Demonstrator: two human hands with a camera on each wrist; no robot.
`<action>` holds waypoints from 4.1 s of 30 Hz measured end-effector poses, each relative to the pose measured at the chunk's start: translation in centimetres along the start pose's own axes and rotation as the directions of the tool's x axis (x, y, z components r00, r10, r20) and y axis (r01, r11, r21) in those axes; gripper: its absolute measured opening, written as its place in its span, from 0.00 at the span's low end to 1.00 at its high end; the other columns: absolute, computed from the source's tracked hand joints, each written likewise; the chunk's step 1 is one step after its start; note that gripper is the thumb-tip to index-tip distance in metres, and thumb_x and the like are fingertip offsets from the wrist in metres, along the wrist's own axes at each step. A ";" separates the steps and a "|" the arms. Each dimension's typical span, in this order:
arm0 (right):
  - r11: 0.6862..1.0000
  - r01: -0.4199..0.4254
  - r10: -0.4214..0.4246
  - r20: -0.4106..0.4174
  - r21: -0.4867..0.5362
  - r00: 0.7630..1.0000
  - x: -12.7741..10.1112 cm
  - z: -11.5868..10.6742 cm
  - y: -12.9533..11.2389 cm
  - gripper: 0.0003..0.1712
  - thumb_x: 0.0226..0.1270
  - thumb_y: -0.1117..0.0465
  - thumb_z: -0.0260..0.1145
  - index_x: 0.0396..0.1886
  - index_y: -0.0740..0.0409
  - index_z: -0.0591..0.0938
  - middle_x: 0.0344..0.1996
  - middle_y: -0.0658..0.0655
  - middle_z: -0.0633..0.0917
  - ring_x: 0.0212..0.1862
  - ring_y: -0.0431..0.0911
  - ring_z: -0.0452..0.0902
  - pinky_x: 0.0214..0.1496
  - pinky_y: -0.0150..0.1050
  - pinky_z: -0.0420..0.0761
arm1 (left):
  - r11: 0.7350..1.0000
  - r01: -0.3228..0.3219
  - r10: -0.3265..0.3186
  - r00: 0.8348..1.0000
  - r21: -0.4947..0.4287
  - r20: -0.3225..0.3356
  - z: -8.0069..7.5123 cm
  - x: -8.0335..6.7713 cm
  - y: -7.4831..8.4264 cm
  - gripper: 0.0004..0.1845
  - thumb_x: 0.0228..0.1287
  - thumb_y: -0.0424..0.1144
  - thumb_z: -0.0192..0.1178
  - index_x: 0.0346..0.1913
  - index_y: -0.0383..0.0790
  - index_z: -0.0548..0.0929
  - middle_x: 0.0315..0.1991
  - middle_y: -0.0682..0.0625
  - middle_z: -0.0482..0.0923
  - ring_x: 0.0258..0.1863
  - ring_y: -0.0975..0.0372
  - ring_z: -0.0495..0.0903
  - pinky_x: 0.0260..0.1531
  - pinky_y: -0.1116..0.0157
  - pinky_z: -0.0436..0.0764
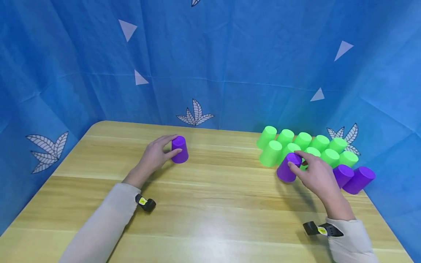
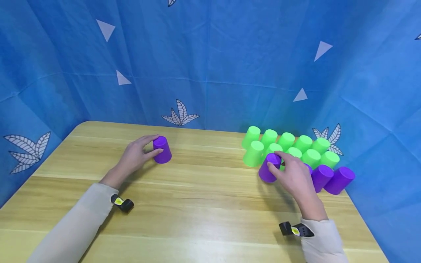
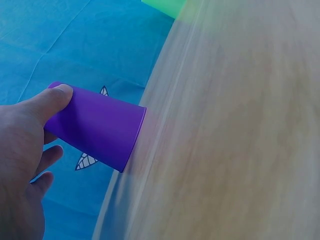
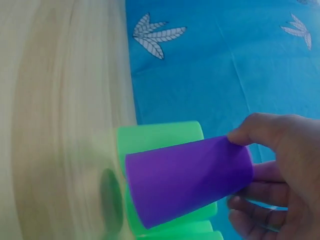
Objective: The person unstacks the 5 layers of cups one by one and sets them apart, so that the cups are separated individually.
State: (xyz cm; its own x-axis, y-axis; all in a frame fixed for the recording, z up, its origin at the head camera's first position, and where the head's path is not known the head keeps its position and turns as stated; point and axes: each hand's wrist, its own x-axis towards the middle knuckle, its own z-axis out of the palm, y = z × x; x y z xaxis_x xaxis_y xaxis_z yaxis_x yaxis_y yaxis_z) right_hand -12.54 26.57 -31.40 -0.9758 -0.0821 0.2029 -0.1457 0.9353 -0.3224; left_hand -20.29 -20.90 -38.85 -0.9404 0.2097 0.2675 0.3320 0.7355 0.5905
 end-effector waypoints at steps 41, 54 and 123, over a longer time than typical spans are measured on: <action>0.997 -0.025 0.027 0.021 -0.079 0.999 -0.6 -2.0 2.2 0.33 0.69 0.45 0.64 0.62 0.65 0.76 0.37 0.66 0.84 0.34 0.57 0.78 0.27 0.49 0.75 | 0.997 0.002 -0.002 1.000 -0.082 0.001 0.3 0.0 0.2 0.33 0.62 0.49 0.68 0.68 0.43 0.73 0.64 0.41 0.73 0.64 0.45 0.70 0.65 0.43 0.66; 0.990 0.123 -0.126 -0.043 -0.071 0.991 -0.3 -1.1 3.0 0.23 0.66 0.50 0.69 0.51 0.64 0.83 0.42 0.68 0.85 0.41 0.66 0.80 0.41 0.62 0.78 | 0.988 -0.061 0.060 0.998 -0.140 -0.012 1.1 0.9 4.2 0.33 0.60 0.50 0.69 0.66 0.43 0.75 0.63 0.45 0.75 0.64 0.49 0.71 0.65 0.46 0.67; 0.994 0.094 -0.093 0.025 -0.063 0.995 -0.4 -1.5 3.3 0.25 0.67 0.50 0.67 0.54 0.65 0.81 0.47 0.68 0.84 0.48 0.66 0.79 0.47 0.63 0.77 | 0.958 -0.285 0.288 0.951 -0.045 0.113 17.1 4.1 22.9 0.33 0.61 0.60 0.63 0.67 0.50 0.75 0.62 0.56 0.76 0.57 0.66 0.77 0.59 0.69 0.74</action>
State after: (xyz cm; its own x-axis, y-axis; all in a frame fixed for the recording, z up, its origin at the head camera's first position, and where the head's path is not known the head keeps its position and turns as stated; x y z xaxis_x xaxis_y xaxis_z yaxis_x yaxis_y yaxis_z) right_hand -12.42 30.25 -31.13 -0.9619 -0.1771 0.2083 -0.2263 0.9433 -0.2430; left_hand -17.77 7.83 -37.22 -0.8068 0.4843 0.3384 0.5891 0.6159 0.5231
